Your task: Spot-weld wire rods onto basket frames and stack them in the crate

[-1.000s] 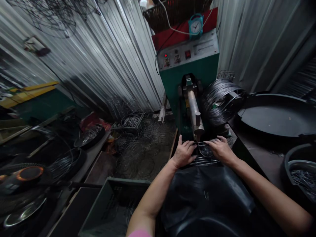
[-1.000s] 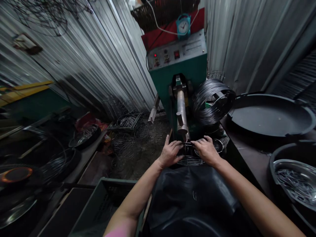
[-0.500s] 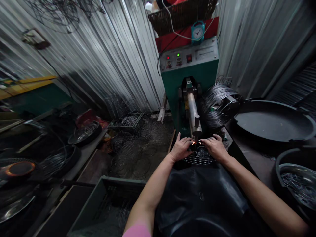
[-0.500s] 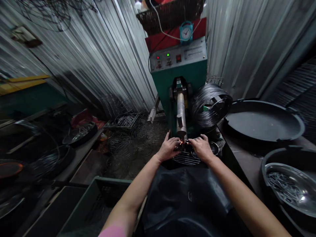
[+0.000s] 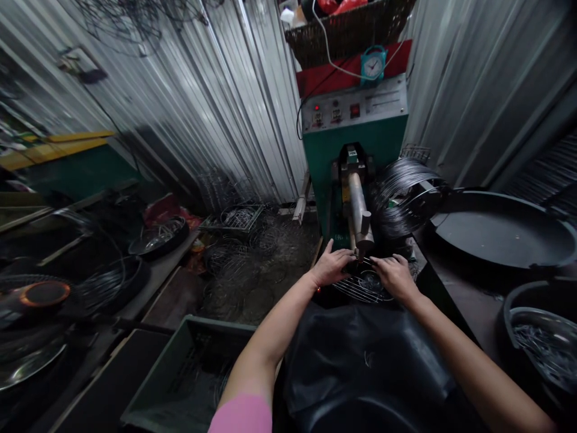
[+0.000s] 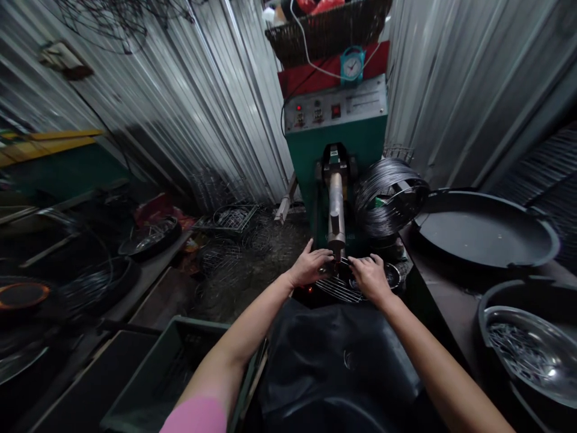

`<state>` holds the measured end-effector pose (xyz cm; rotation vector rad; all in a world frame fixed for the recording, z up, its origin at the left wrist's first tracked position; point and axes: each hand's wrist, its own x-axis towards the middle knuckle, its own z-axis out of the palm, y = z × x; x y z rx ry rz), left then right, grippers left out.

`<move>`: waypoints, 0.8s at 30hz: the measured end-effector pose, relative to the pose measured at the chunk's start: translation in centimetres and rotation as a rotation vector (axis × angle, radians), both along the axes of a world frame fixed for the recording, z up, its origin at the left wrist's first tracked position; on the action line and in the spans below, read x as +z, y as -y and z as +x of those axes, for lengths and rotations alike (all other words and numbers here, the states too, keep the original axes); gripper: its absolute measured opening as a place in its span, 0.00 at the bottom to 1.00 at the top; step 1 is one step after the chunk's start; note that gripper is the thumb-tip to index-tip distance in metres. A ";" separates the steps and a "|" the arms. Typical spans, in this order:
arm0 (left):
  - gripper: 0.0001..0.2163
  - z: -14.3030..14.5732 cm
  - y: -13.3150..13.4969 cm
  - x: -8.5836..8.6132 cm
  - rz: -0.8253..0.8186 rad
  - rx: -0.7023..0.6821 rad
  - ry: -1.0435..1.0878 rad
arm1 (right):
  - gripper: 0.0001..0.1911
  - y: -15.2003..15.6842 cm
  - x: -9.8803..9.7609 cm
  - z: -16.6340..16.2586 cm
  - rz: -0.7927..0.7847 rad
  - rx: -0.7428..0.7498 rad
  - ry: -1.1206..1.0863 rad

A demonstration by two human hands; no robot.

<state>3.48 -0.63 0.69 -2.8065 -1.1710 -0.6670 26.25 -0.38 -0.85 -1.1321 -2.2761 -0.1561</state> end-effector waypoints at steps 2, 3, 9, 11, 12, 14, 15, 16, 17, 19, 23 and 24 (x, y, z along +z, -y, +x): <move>0.21 -0.1 1.1 -0.3 0.005 0.039 0.073 | 0.17 1.1 -0.3 0.7 0.005 -0.028 -0.092; 0.23 -0.2 1.9 -0.7 0.010 0.083 0.151 | 0.19 1.9 -0.5 1.3 -0.003 -0.046 -0.142; 0.22 -0.2 9.1 -7.9 -0.437 0.439 0.862 | 0.15 8.6 -5.5 6.0 -0.366 -0.127 -0.357; 0.22 -0.5 11.4 -10.7 -0.731 0.481 1.032 | 0.13 10.5 -7.6 7.3 -0.532 -0.138 -0.361; 0.22 -0.8 12.4 -11.9 -0.858 0.498 1.113 | 0.13 11.2 -8.4 7.8 -0.587 -0.152 -0.359; 0.23 -1.4 14.0 -13.6 -1.019 0.514 1.284 | 0.11 12.2 -9.6 8.4 -0.636 -0.190 -0.362; 0.23 -1.7 14.5 -14.2 -1.034 0.509 1.376 | 0.11 12.4 -10.0 8.4 -0.643 -0.192 -0.364; 0.23 -1.9 14.8 -14.6 -1.019 0.499 1.461 | 0.10 12.6 -10.1 8.3 -0.648 -0.169 -0.359; 0.22 -2.1 15.1 -14.9 -0.982 0.487 1.531 | 0.09 12.8 -10.2 8.0 -0.657 -0.120 -0.345; 0.22 -2.1 15.3 -15.4 -0.899 0.477 1.602 | 0.08 13.1 -10.1 6.9 -0.695 0.030 -0.281; 0.21 -1.4 15.4 -15.9 -0.785 0.522 1.492 | 0.09 14.8 -9.9 4.3 -0.823 0.113 -0.058; 0.20 -1.2 15.5 -16.0 -0.771 0.534 1.445 | 0.08 15.3 -9.9 3.9 -0.856 0.058 0.017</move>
